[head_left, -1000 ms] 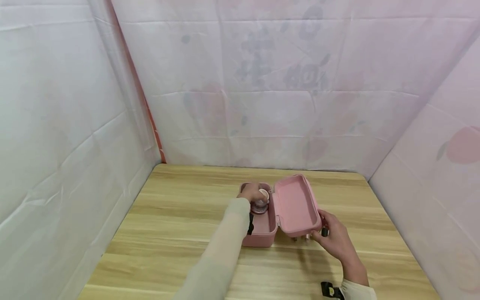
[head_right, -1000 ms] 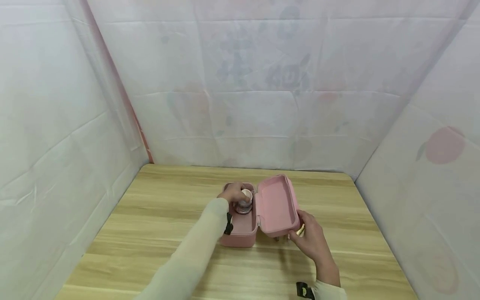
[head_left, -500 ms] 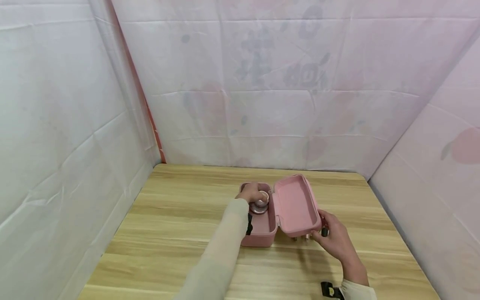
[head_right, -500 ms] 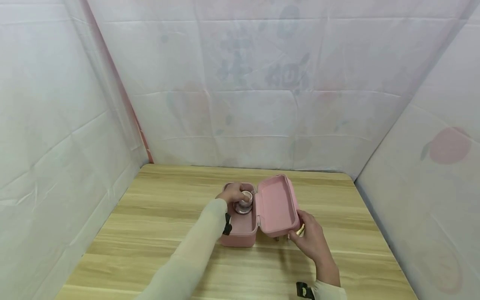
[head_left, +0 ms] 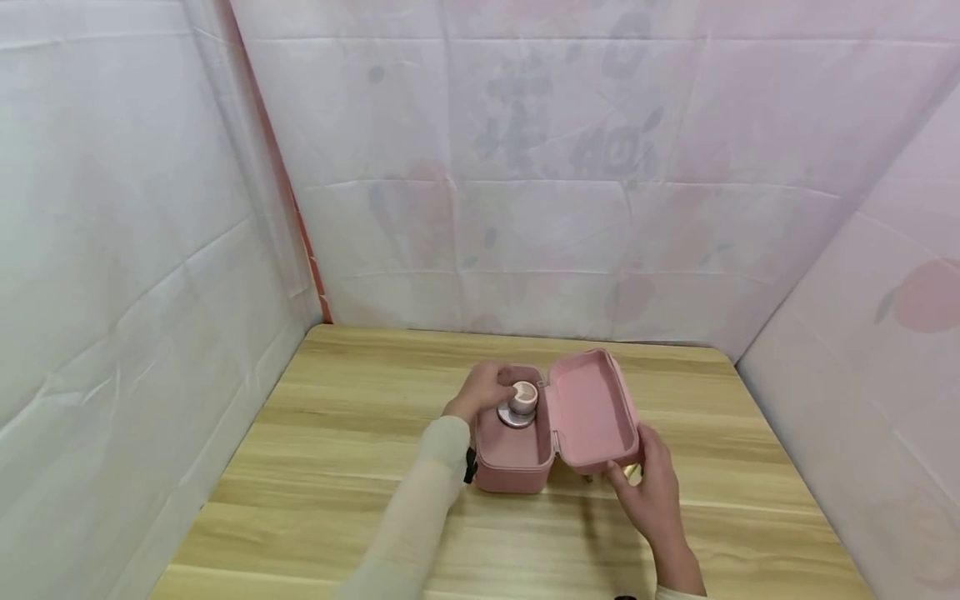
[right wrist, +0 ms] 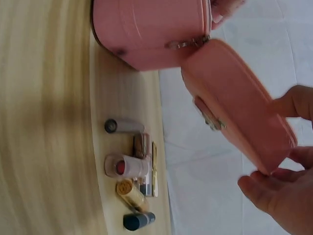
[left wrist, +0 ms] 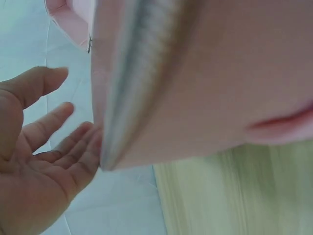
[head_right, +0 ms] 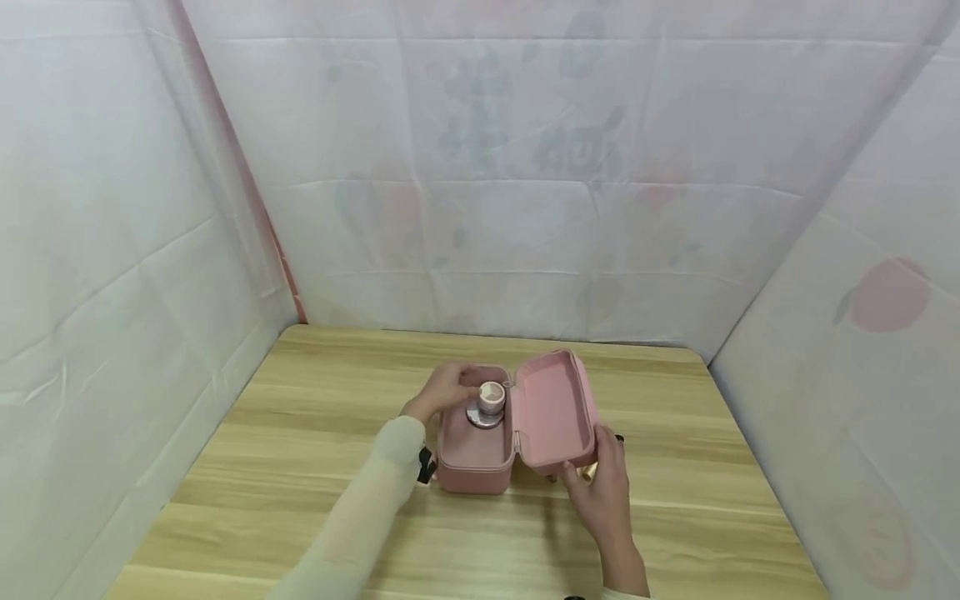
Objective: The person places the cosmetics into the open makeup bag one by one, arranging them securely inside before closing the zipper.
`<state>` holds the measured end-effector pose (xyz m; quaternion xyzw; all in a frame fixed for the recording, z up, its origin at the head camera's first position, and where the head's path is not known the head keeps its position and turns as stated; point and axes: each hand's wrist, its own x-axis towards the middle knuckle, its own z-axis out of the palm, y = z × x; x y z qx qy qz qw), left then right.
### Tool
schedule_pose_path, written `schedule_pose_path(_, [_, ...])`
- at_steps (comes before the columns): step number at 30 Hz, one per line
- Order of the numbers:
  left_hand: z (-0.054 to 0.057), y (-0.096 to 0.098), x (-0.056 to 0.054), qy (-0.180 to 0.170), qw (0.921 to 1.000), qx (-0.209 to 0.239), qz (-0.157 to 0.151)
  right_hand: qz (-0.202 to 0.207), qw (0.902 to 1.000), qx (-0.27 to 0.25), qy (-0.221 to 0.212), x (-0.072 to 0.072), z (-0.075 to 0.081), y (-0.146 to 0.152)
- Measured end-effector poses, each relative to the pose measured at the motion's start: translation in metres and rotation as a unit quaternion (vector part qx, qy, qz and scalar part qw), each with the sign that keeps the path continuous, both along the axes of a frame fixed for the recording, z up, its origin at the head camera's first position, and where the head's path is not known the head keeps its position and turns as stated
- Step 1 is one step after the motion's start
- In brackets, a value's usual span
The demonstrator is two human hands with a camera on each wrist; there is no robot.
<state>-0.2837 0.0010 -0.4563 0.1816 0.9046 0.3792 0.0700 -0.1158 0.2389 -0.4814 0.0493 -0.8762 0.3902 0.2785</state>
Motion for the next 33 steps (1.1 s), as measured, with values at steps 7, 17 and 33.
schedule_pose_path(7, [-0.012, -0.010, 0.000, 0.068, 0.9971, -0.012, 0.033, -0.052, 0.9979, -0.024, 0.031, 0.006, -0.003, -0.004])
schedule_pose_path(17, [-0.037, -0.027, 0.000, 0.055, 0.9888, 0.079, 0.114, -0.082, 0.9928, -0.054, 0.068, 0.009, -0.017, -0.007])
schedule_pose_path(33, [-0.052, -0.039, 0.004, -0.032, 0.9683, 0.194, 0.155, -0.086, 0.9887, -0.082, 0.092, 0.001, -0.023, -0.017])
